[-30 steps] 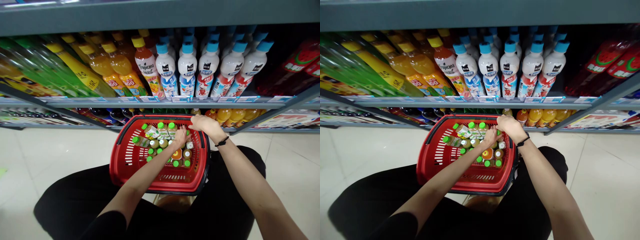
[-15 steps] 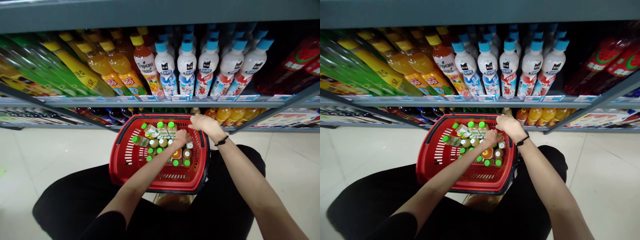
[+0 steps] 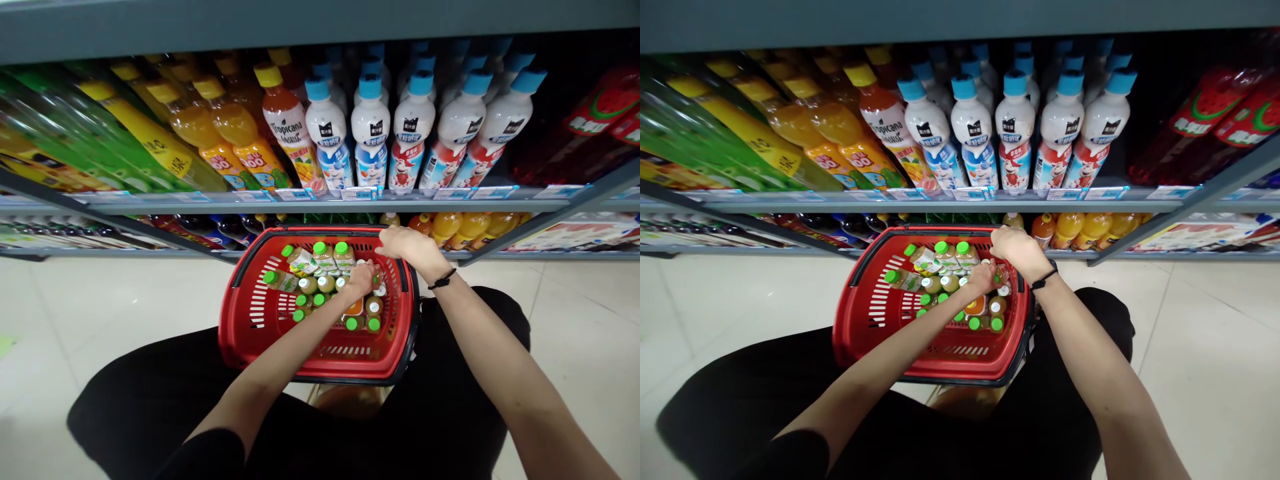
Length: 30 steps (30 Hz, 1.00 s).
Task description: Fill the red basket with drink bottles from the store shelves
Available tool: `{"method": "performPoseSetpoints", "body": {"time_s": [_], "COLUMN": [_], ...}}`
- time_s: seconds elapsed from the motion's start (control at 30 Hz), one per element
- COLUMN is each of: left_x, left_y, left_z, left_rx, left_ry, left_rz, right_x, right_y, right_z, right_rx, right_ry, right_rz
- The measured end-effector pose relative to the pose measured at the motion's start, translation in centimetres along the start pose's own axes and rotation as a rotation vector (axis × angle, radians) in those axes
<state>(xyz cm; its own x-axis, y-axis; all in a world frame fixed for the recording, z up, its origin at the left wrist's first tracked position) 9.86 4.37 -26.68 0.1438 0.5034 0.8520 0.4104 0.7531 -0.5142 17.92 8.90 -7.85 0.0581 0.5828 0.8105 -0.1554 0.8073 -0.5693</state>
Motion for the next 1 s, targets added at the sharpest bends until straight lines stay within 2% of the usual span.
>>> {"method": "performPoseSetpoints", "body": {"time_s": [0.1,0.2,0.27,0.33,0.4,0.47,0.53,0.6,0.67,0.73,0.8,0.87,0.93,1.0], "left_x": [0.4,1.9,3.7,6.5,10.1,14.7,20.2,25.7,30.5,34.6,38.3,41.7,45.0,48.1], "left_y": [-0.6,-1.5,-2.3,-3.4,-5.2,-8.0,-12.1,-17.2,-22.1,-25.8,-28.0,-29.0,-28.6,-27.1], "left_z": [0.3,1.2,2.6,4.7,7.5,10.6,13.7,16.1,17.3,17.9,18.8,20.1,21.9,23.9], "left_rx": [0.009,0.005,0.000,0.001,0.013,0.026,0.019,-0.024,-0.071,-0.090,-0.074,-0.014,0.102,0.265], "left_ry": [-0.029,-0.095,-0.162,-0.241,-0.308,-0.381,-0.479,-0.491,-0.353,-0.184,-0.108,-0.116,-0.159,-0.183], "left_rz": [0.002,-0.037,-0.077,-0.141,-0.238,-0.405,-0.682,-1.016,-1.303,-1.494,-1.617,-1.682,-1.673,-1.566], "right_x": [0.0,-0.2,-0.3,-0.3,-0.2,0.2,0.9,1.4,1.7,1.6,1.0,0.2,-0.7,-1.3], "right_y": [-0.1,-0.1,0.2,0.4,0.5,0.2,-0.5,-1.2,-1.5,-1.2,-0.8,-0.5,-0.3,-0.1], "right_z": [0.0,-0.2,-0.4,-0.6,-0.7,-0.4,0.2,1.1,1.8,2.3,2.6,2.4,2.0,1.5], "right_rx": [-0.002,-0.005,-0.013,-0.021,-0.023,-0.011,0.015,0.045,0.068,0.079,0.086,0.083,0.074,0.065], "right_ry": [0.005,0.015,0.026,0.039,0.049,0.051,0.043,0.028,0.013,0.005,0.010,0.019,0.028,0.030], "right_rz": [0.003,0.013,0.032,0.058,0.078,0.083,0.069,0.047,0.025,0.008,0.002,0.008,0.018,0.026]}}
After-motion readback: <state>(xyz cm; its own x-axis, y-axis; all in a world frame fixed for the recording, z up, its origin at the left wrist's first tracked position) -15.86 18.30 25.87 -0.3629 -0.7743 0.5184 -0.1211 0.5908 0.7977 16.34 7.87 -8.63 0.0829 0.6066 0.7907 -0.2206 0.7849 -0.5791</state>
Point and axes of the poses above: each hand's wrist, its own y-axis towards the middle knuckle, its own x-axis out of the back of the hand, z = x × y, the point moved 7 cm from there along y, towards the middle knuckle, and after that the axes turned 4 degrees about y, right-handed, at the moved point
